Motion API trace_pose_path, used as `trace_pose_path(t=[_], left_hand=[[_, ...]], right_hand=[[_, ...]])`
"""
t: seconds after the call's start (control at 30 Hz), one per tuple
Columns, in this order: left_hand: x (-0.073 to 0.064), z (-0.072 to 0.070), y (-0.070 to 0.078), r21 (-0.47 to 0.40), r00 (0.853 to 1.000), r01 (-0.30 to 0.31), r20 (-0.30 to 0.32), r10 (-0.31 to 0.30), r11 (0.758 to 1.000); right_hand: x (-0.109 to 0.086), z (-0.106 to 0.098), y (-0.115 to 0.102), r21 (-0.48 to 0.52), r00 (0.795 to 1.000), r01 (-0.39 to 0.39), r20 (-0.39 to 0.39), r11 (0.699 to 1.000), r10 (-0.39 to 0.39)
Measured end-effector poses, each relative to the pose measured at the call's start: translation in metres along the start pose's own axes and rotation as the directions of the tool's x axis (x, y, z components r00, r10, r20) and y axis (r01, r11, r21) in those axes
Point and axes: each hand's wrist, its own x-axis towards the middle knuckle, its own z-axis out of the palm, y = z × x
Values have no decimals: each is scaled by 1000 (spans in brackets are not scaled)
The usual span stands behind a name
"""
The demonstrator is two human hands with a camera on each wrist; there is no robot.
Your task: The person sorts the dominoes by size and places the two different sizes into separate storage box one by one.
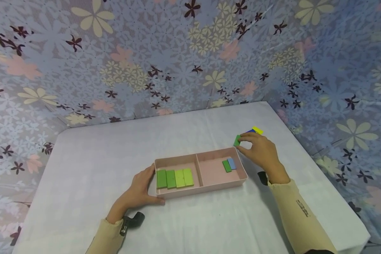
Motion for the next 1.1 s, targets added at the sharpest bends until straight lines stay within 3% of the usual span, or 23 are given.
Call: trace_pose_path(t=[0.27, 0.7, 1.1], left_hand=[[0, 0, 1, -2, 1000, -10, 2, 10, 1000], [0, 1, 0, -11, 1000, 2, 2, -2, 1000], [0, 0, 0, -5, 1000, 3, 0, -3, 1000]], right_hand=[[-4, -2, -7, -29, 997, 78, -19, 997, -79], [-5, -5, -5, -51, 984, 142, -102, 989, -146], [-7, -1, -15, 40, 966, 251, -73, 967, -248]])
